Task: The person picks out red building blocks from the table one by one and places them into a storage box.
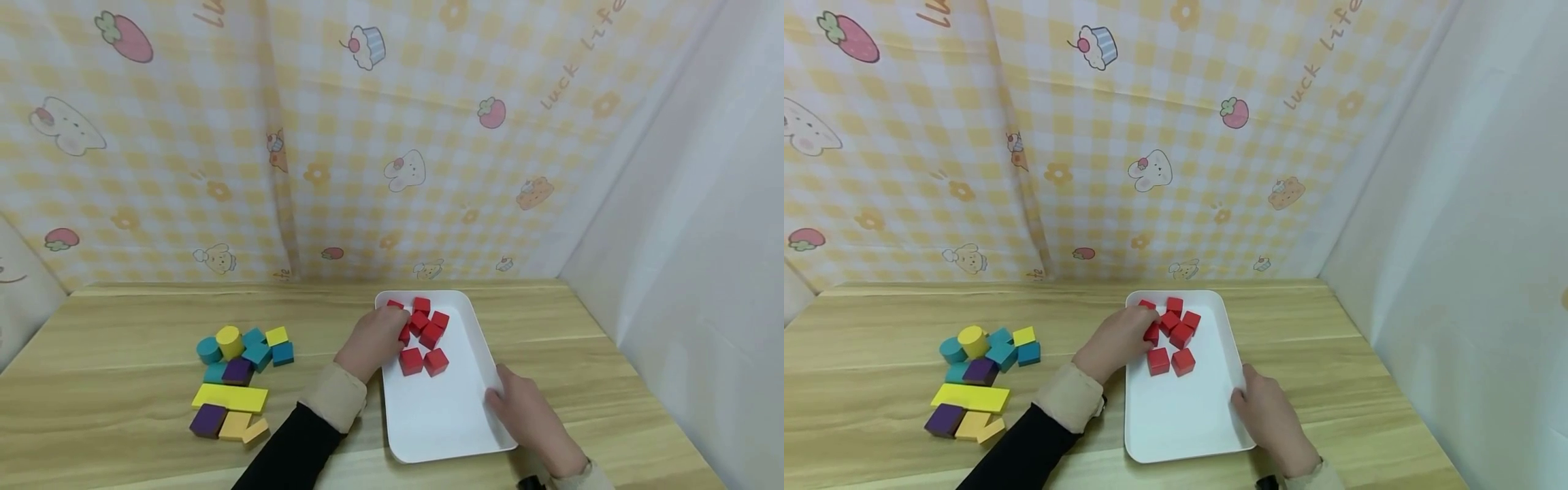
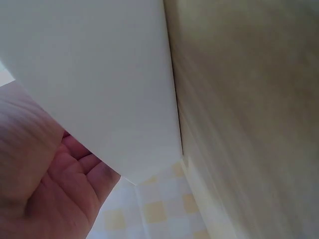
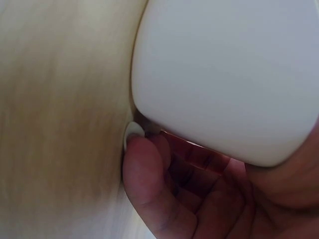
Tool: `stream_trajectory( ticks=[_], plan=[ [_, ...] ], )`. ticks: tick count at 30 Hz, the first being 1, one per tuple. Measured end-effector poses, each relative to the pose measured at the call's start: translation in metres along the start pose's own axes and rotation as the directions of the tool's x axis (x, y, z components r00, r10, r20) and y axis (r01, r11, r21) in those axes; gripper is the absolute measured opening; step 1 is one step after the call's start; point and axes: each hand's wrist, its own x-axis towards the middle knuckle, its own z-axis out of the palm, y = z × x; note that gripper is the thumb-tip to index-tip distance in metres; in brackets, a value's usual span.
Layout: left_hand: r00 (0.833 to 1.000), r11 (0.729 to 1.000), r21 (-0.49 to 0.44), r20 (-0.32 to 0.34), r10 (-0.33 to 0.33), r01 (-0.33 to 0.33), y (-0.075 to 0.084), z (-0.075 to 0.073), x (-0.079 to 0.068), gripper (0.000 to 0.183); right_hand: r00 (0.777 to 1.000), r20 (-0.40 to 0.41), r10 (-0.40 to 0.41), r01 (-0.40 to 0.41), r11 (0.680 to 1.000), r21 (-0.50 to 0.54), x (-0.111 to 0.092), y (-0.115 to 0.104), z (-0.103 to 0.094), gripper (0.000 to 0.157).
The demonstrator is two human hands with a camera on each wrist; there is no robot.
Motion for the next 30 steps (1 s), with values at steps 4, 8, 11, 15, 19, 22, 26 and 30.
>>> stream_trajectory(
  ticks=[4, 8, 11, 15, 19, 22, 26, 30],
  plan=[
    [1.0, 1.0, -0.017, 0.015, -0.005, 0.006, 0.001, -0.003, -0.001, 0.021, 1.0, -0.001, -0.003, 0.003, 1.0, -0.001, 0.0, 0.0, 0.0, 0.029],
    [1.0, 0.999, -0.037, 0.028, -0.003, 0.004, 0.0, -0.005, -0.001, 0.021, 1.0, 0.003, -0.003, 0.003, 1.0, 0.0, 0.0, 0.0, 0.0, 0.03],
    [0.999, 0.997, -0.071, 0.034, -0.006, 0.008, -0.001, -0.005, -0.002, 0.02, 1.0, 0.002, -0.004, 0.004, 1.0, -0.001, -0.001, -0.001, -0.001, 0.029],
    [0.999, 0.994, -0.111, 0.045, -0.016, 0.021, -0.001, -0.008, -0.003, 0.022, 1.0, -0.006, -0.009, 0.009, 1.0, 0.0, -0.002, -0.001, -0.001, 0.026],
    [0.999, 0.992, -0.124, 0.031, -0.019, 0.023, -0.001, -0.011, -0.006, 0.023, 1.0, -0.005, -0.016, 0.016, 1.0, 0.003, -0.002, -0.001, -0.001, 0.028],
    [1.0, 0.992, -0.123, 0.007, -0.018, 0.018, -0.001, -0.016, -0.01, 0.021, 1.0, 0.003, -0.017, 0.017, 1.0, -0.004, -0.001, -0.002, -0.001, 0.033],
    [1.0, 0.991, -0.13, -0.017, -0.019, 0.016, 0.0, -0.026, -0.018, 0.026, 1.0, 0.012, -0.015, 0.016, 1.0, -0.014, 0.0, -0.002, 0.0, 0.038],
    [1.0, 0.991, -0.134, -0.028, -0.01, 0.006, 0.001, -0.036, -0.027, 0.031, 1.0, 0.021, -0.008, 0.008, 1.0, -0.016, -0.001, -0.001, 0.0, 0.041]
  ],
)
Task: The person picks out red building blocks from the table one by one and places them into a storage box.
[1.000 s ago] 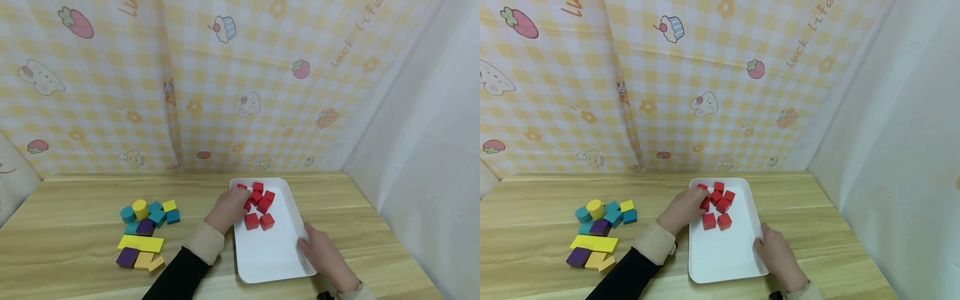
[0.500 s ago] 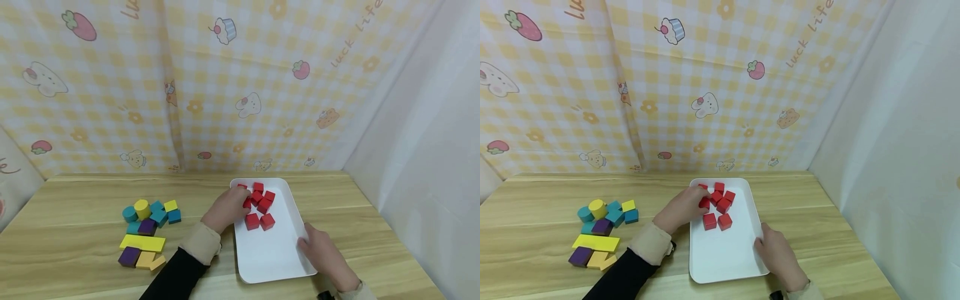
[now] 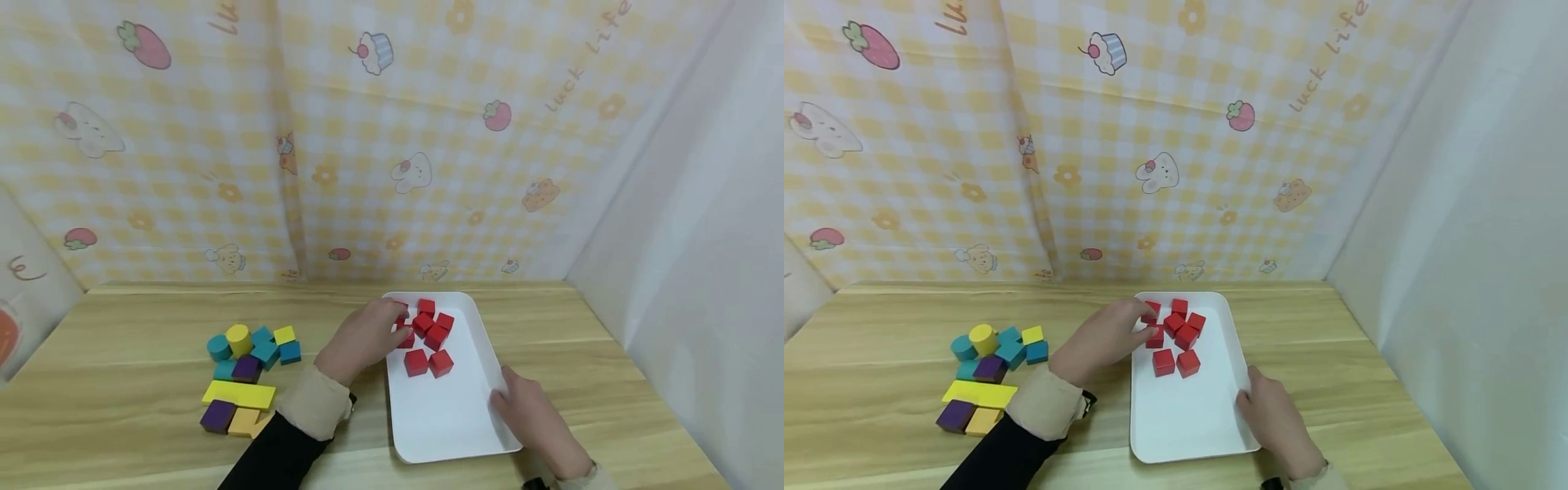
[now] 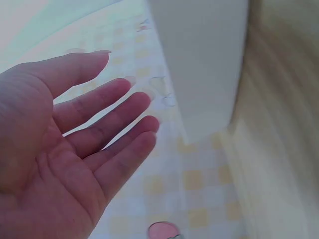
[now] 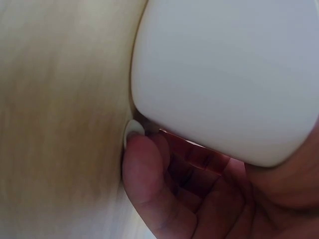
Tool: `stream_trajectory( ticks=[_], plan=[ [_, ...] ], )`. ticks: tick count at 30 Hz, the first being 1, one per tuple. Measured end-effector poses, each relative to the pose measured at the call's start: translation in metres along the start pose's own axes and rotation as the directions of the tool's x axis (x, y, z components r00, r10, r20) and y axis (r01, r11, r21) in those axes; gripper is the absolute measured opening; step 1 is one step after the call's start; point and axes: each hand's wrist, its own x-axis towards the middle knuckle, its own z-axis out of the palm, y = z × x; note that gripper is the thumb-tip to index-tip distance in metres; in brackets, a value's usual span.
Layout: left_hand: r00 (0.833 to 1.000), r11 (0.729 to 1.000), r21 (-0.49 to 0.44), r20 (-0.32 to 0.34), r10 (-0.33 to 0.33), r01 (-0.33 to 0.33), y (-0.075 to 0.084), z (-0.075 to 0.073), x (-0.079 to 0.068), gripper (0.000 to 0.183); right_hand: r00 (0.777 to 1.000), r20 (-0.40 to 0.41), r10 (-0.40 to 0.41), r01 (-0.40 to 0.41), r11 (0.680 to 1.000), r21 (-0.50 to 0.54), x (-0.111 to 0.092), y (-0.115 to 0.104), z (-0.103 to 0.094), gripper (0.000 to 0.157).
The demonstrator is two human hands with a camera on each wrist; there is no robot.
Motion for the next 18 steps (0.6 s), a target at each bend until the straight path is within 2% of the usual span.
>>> stream_trajectory(
  ticks=[5, 10, 15, 18],
  plan=[
    [1.0, 1.0, 0.008, 0.01, -0.018, 0.018, 0.004, -0.011, -0.011, 0.03, 1.0, -0.002, 0.01, -0.01, 1.0, 0.006, 0.0, 0.001, 0.0, 0.032],
    [1.0, 0.998, 0.062, -0.015, 0.022, -0.021, 0.005, -0.021, -0.022, 0.028, 1.0, -0.021, -0.013, 0.013, 1.0, 0.001, -0.001, 0.0, 0.001, 0.02],
    [0.999, 0.994, 0.103, -0.029, 0.03, -0.027, 0.005, -0.033, -0.035, 0.027, 1.0, -0.015, -0.024, 0.024, 1.0, 0.002, -0.001, -0.001, -0.001, 0.023],
    [0.999, 0.992, 0.124, -0.029, 0.014, -0.011, 0.004, -0.04, -0.042, 0.029, 1.0, -0.013, -0.027, 0.027, 1.0, 0.002, -0.001, 0.001, -0.003, 0.026]
  ],
)
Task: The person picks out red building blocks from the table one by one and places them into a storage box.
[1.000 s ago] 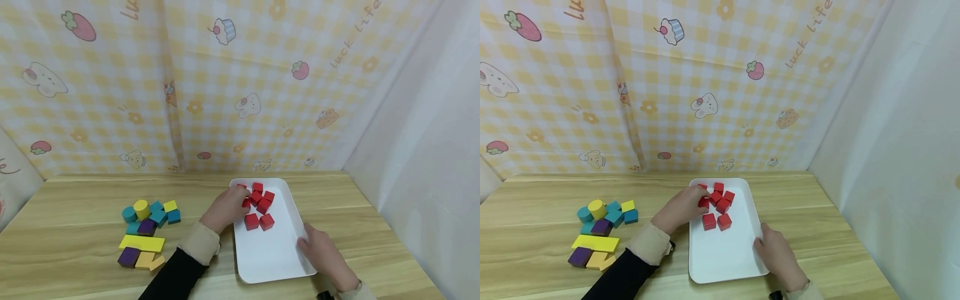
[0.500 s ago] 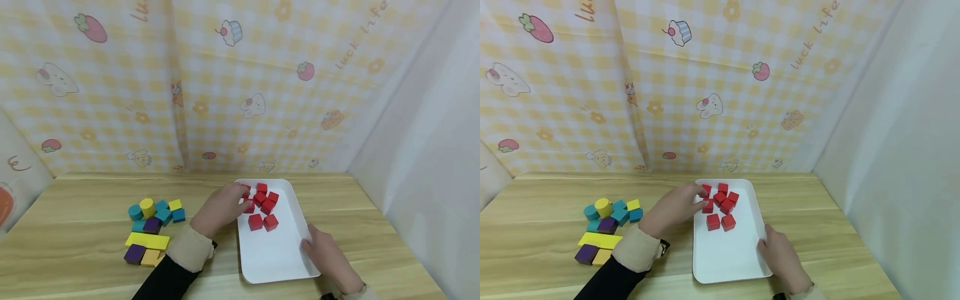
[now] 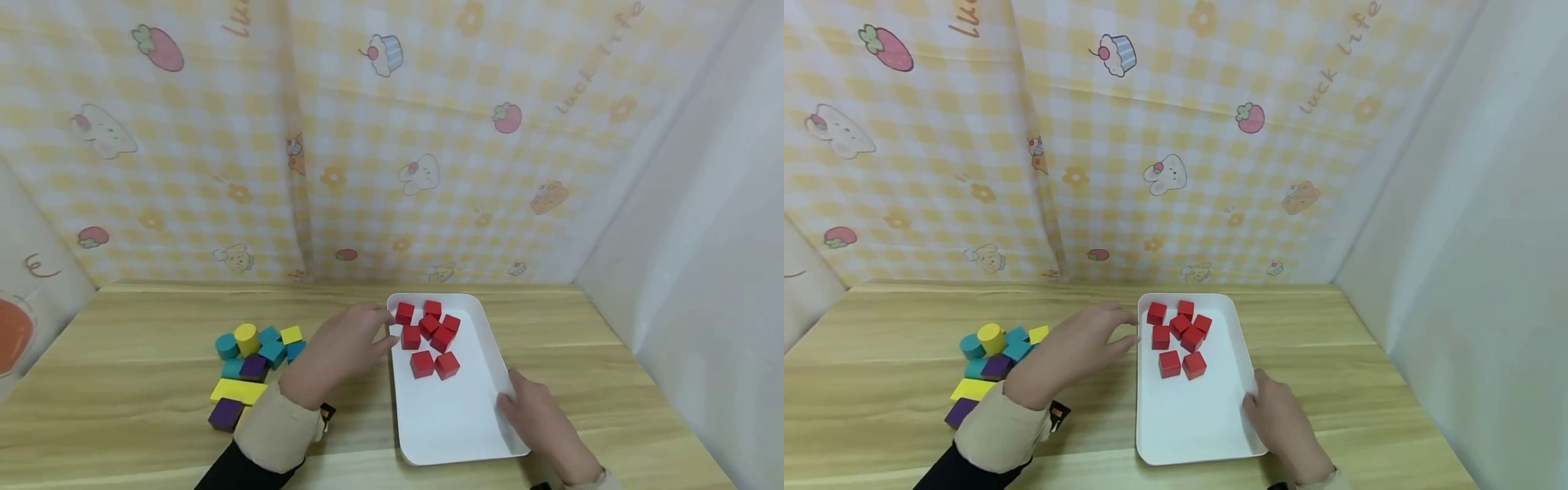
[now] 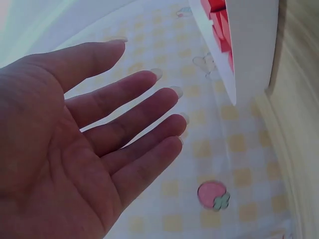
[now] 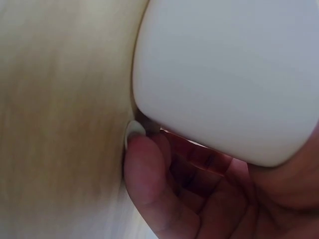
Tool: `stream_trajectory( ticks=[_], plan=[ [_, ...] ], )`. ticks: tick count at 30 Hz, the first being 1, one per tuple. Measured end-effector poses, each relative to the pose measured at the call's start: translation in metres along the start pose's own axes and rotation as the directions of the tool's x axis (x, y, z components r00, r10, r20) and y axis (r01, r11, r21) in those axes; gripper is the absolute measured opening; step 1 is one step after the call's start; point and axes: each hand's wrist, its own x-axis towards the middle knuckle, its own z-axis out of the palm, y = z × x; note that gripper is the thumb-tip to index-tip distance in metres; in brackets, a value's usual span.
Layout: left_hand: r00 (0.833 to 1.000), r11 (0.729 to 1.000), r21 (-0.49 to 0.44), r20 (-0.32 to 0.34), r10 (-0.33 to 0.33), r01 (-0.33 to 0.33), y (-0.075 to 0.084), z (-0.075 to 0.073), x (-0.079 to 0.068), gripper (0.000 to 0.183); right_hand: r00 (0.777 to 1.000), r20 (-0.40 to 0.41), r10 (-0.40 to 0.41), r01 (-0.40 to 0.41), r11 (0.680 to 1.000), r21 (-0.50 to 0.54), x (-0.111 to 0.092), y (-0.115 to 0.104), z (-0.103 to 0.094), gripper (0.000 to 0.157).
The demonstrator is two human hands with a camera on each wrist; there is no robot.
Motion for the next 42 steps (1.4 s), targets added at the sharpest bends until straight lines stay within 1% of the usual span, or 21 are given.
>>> stream_trajectory(
  ticks=[8, 13, 16, 19, 23, 26, 29, 35, 37, 40, 42],
  plan=[
    [0.998, 0.997, 0.043, -0.012, -0.065, 0.065, -0.006, -0.015, -0.024, 0.03, 1.0, -0.02, 0.01, -0.01, 1.0, -0.003, -0.004, 0.006, -0.001, 0.012],
    [0.998, 0.995, 0.084, -0.032, -0.058, 0.061, -0.013, -0.023, -0.041, 0.033, 1.0, -0.025, 0.006, -0.006, 1.0, -0.005, -0.004, 0.006, -0.001, 0.012],
    [0.998, 0.993, 0.104, -0.047, -0.048, 0.053, -0.019, -0.028, -0.05, 0.035, 1.0, -0.031, -0.001, 0.0, 1.0, -0.009, -0.004, 0.005, -0.001, 0.014],
    [0.997, 0.992, 0.118, -0.059, -0.039, 0.046, -0.026, -0.031, -0.059, 0.035, 0.999, -0.037, -0.004, 0.004, 1.0, -0.006, -0.004, 0.004, -0.002, 0.013],
    [0.997, 0.991, 0.131, -0.075, -0.028, 0.038, -0.034, -0.032, -0.068, 0.036, 0.999, -0.046, -0.009, 0.009, 1.0, -0.003, -0.004, 0.003, -0.002, 0.014],
    [0.996, 0.989, 0.145, -0.083, -0.013, 0.025, -0.039, -0.031, -0.073, 0.036, 0.999, -0.045, -0.006, 0.006, 1.0, -0.002, -0.004, 0.003, -0.002, 0.02],
    [0.996, 0.988, 0.155, -0.085, -0.013, 0.026, -0.043, -0.03, -0.078, 0.038, 0.999, -0.04, 0.006, -0.006, 1.0, -0.001, -0.006, 0.005, -0.002, 0.025],
    [0.994, 0.986, 0.153, -0.097, -0.055, 0.07, -0.05, -0.028, -0.09, 0.048, 0.999, -0.037, 0.014, -0.014, 1.0, 0.0, -0.006, 0.008, -0.003, 0.027],
    [0.993, 0.984, 0.155, -0.097, -0.07, 0.084, -0.053, -0.028, -0.093, 0.05, 0.999, -0.03, 0.021, -0.021, 1.0, -0.001, -0.006, 0.009, -0.003, 0.031],
    [0.991, 0.982, 0.159, -0.105, -0.087, 0.103, -0.057, -0.027, -0.098, 0.055, 0.999, -0.014, 0.038, -0.038, 0.999, -0.008, -0.007, 0.009, -0.004, 0.035],
    [0.988, 0.981, 0.154, -0.112, -0.102, 0.119, -0.058, -0.026, -0.102, 0.059, 0.998, 0.01, 0.065, -0.065, 0.997, -0.031, -0.007, 0.008, -0.005, 0.038]
  ],
)
